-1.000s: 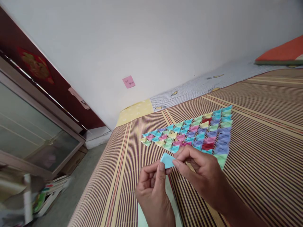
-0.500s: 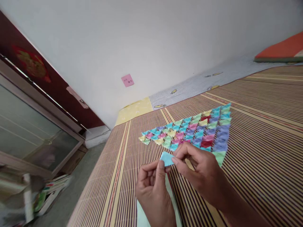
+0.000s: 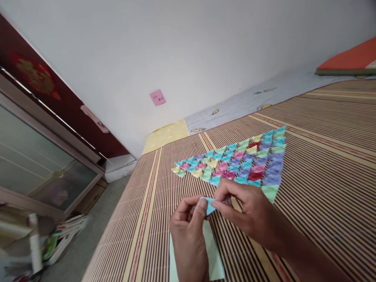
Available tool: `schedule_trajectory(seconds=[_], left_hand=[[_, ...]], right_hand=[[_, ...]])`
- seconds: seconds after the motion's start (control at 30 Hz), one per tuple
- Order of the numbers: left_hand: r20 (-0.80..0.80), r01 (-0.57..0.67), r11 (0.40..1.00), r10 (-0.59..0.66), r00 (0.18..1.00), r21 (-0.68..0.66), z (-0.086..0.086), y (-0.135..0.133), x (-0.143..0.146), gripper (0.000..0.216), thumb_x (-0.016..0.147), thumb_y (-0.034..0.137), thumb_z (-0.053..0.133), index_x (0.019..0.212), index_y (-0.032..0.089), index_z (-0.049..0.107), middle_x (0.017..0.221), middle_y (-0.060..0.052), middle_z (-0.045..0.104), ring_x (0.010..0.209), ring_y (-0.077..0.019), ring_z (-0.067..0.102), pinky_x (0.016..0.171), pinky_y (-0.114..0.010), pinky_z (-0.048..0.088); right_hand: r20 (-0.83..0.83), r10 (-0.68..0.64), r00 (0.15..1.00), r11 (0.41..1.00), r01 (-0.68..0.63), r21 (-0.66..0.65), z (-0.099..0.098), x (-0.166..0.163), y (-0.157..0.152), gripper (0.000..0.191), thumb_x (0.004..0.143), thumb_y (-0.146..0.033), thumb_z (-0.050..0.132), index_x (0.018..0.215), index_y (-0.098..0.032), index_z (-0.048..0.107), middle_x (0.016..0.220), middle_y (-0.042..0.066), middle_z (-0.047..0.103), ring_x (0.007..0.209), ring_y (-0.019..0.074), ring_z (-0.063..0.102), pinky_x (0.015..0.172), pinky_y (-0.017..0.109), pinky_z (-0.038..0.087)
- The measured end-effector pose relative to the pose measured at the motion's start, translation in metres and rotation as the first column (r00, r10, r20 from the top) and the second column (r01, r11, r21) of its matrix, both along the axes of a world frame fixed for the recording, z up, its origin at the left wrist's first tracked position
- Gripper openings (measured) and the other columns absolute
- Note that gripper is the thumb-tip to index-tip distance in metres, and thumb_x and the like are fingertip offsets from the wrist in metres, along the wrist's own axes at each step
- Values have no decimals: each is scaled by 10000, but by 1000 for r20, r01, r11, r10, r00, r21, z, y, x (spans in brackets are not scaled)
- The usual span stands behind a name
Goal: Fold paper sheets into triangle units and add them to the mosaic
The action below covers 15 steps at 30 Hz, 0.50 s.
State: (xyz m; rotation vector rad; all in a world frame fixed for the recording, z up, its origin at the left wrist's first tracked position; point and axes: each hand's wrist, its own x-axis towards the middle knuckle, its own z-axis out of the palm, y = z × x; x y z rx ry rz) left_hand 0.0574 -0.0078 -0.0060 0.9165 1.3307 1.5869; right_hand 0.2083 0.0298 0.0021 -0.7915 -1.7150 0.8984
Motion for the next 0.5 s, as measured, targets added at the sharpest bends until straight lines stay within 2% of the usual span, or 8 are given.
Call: schedule_trajectory(seconds=[0.07,0.17,0.27,0.4,0.5], left_hand=[[43,-20,999,18,999,37,-1,1,1,279,732,399,860,774,153,735,670,-4,646,632,-119,579,611,-222,491],[192,-20,998,9,981,52,-2,3,4,269,702,382,880,757,163,733,677,-4,651,625,-120,575,615,-230,490],[287,18,999,-27,958,34,-2,2,5,262,671,363,899,737,169,735,676,-9,666,625,-128,589,632,-243,496],[216,57,998,-61,974,24,-2,0,4,218,719,337,872,755,162,748,683,-19,673,654,-137,609,668,-249,494],[221,78,997,-79,972,13,-1,0,3,217,709,329,880,741,160,749,672,-15,664,651,-134,602,669,-248,490]], right_hand=[[-24,12,1000,996,-14,-91,0,0,0,150,926,-300,620,814,-206,586,688,-40,536,637,127,509,578,243,413],[-38,106,994,972,-111,-206,-2,0,1,237,955,-380,589,799,-202,597,646,-49,472,599,123,454,536,244,365],[-27,116,993,970,-119,-211,-4,-2,1,334,977,-422,543,729,-200,563,626,-50,421,582,121,402,530,259,323],[3,-1,1000,985,2,-175,-5,-4,0,368,968,-397,534,660,-212,452,592,-60,360,558,117,354,518,270,277],[-42,12,999,981,-21,-195,-5,-4,1,376,970,-387,526,654,-214,420,596,-64,340,563,114,336,525,267,275]])
